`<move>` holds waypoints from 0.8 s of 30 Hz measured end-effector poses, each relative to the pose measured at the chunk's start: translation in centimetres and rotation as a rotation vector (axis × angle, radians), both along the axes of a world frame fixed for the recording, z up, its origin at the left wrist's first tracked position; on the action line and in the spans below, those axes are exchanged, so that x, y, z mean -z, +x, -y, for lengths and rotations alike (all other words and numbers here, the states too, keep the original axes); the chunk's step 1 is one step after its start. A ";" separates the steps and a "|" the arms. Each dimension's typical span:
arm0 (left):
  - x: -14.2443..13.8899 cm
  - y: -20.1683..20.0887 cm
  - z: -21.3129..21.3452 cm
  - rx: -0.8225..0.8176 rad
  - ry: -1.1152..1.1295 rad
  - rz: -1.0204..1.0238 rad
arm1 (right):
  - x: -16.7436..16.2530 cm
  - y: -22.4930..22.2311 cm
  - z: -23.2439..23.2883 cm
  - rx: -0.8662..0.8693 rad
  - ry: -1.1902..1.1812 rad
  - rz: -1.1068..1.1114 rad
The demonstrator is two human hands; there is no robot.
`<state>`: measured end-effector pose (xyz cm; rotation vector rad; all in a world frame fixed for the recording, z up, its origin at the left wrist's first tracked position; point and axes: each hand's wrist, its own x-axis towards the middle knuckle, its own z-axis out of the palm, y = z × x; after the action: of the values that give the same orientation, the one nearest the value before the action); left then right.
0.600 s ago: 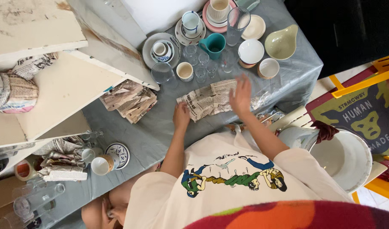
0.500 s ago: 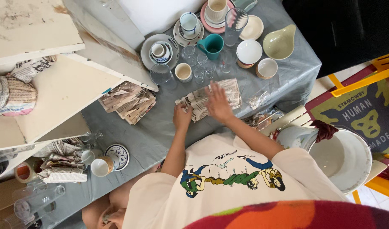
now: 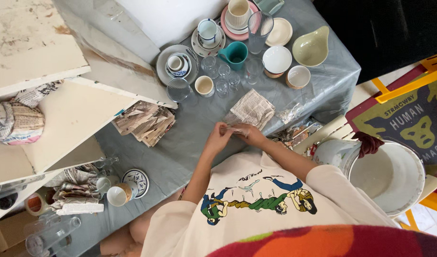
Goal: The person unwraps ceramic bowls and cups from newspaper wrapping and places the paper aside. They then wipe the pottery with a dark cloth, dipping it in a bucket of water, and place cleaned pieces onto a white shelf.
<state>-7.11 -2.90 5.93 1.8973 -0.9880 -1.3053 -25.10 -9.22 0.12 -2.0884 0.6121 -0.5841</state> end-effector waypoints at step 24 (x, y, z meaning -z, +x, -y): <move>3.4 -7.6 7.5 0.218 -0.332 0.276 | -0.7 -7.5 3.4 0.940 0.548 -0.056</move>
<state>-14.69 -10.42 2.49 1.7742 -1.4882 -0.9331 -32.59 -12.64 0.78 -1.2241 1.6054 -0.7482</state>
